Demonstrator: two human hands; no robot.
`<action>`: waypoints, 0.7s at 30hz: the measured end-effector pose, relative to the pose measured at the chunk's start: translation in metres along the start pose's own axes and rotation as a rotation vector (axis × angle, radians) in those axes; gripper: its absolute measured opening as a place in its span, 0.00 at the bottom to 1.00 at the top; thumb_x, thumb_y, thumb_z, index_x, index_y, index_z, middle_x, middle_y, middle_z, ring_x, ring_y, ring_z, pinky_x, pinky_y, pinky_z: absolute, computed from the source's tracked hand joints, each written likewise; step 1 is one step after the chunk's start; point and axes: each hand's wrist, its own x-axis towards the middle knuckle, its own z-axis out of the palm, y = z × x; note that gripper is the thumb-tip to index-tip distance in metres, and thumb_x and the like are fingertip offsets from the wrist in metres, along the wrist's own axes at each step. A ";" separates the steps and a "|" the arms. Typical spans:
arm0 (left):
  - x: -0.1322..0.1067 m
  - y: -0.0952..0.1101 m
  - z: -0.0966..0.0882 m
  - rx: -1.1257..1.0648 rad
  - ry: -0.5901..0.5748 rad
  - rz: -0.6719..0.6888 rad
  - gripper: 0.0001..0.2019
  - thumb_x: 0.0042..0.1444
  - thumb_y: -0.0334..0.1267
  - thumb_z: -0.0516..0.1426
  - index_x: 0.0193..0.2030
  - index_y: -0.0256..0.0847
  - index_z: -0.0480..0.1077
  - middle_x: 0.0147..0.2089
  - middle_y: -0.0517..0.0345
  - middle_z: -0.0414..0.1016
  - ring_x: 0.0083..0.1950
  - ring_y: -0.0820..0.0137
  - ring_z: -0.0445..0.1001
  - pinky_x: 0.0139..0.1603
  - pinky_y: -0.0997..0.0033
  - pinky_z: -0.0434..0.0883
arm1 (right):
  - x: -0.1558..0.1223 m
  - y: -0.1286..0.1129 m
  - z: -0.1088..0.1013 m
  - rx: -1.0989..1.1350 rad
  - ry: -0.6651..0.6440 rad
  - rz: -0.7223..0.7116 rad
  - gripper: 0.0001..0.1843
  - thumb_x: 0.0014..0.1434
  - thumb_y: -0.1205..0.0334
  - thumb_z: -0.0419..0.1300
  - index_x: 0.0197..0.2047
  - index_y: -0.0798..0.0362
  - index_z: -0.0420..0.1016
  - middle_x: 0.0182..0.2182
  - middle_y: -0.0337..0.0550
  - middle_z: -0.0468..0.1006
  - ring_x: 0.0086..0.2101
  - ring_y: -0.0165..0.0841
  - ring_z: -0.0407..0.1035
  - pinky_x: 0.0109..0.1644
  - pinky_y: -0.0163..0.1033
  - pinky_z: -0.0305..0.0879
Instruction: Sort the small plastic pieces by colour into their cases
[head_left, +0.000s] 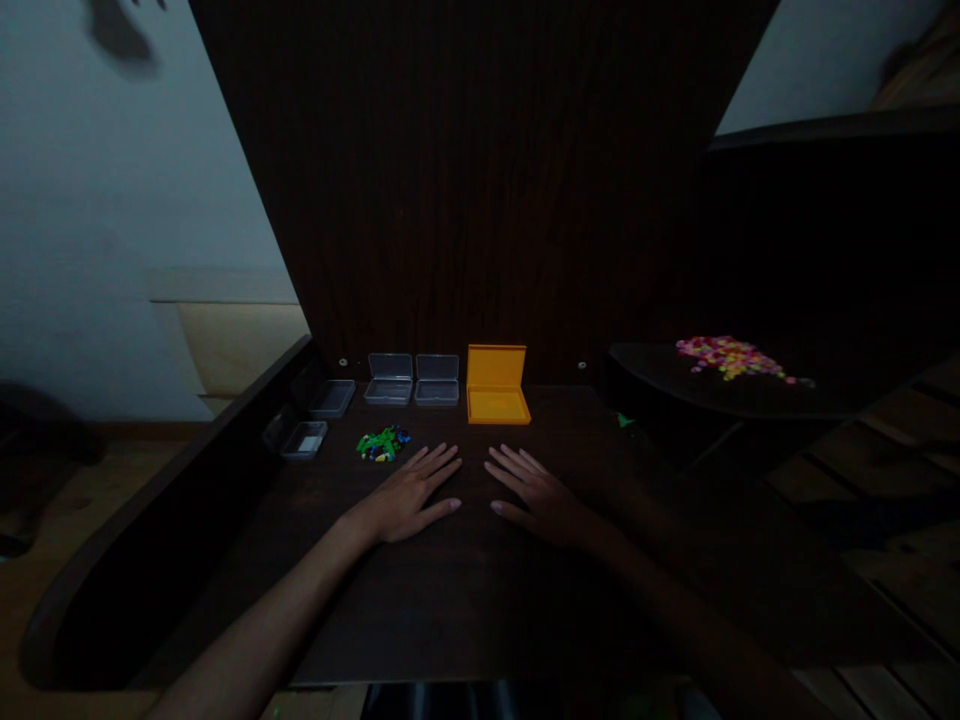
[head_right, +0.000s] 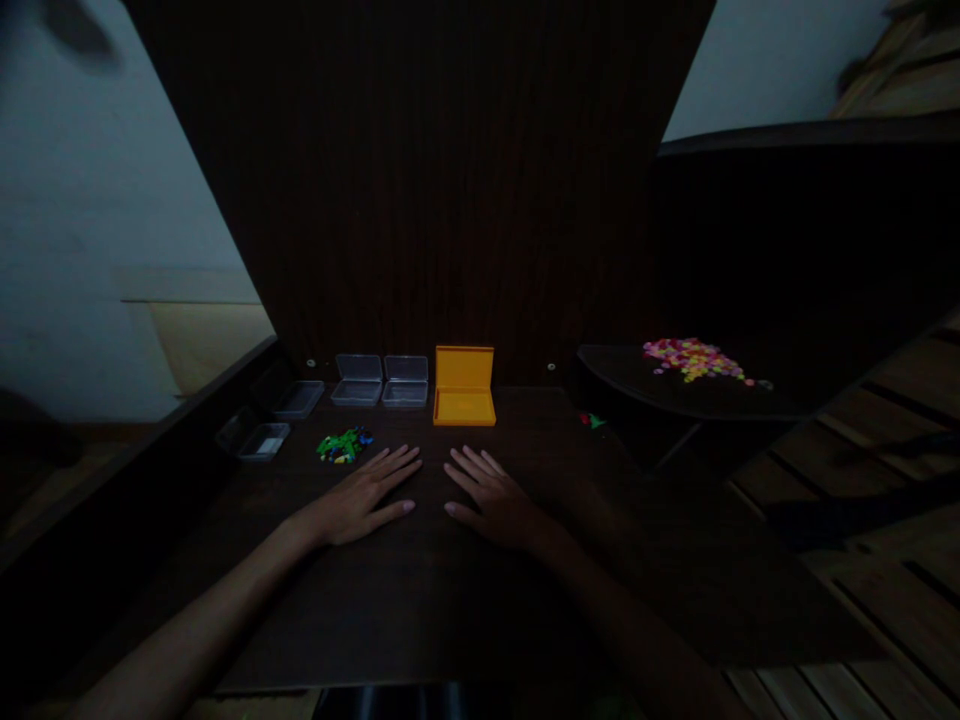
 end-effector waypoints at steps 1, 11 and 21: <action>0.000 0.000 0.000 -0.001 -0.001 -0.002 0.32 0.65 0.56 0.44 0.71 0.45 0.47 0.73 0.51 0.44 0.74 0.61 0.42 0.72 0.51 0.45 | 0.000 0.000 0.000 0.003 0.004 -0.001 0.35 0.65 0.42 0.46 0.70 0.48 0.50 0.69 0.45 0.47 0.68 0.41 0.38 0.70 0.56 0.39; 0.001 0.001 -0.001 0.010 -0.009 0.007 0.32 0.65 0.56 0.44 0.71 0.44 0.47 0.73 0.50 0.44 0.74 0.60 0.42 0.72 0.52 0.45 | 0.000 0.000 -0.002 0.023 -0.018 0.018 0.35 0.65 0.41 0.46 0.70 0.49 0.50 0.69 0.46 0.46 0.68 0.41 0.38 0.70 0.55 0.38; 0.001 0.000 -0.001 -0.003 -0.010 0.004 0.32 0.65 0.56 0.44 0.71 0.45 0.47 0.73 0.50 0.44 0.74 0.61 0.42 0.72 0.51 0.45 | 0.001 0.000 -0.002 0.015 -0.015 0.017 0.35 0.65 0.41 0.46 0.70 0.49 0.51 0.69 0.46 0.46 0.68 0.40 0.38 0.70 0.55 0.38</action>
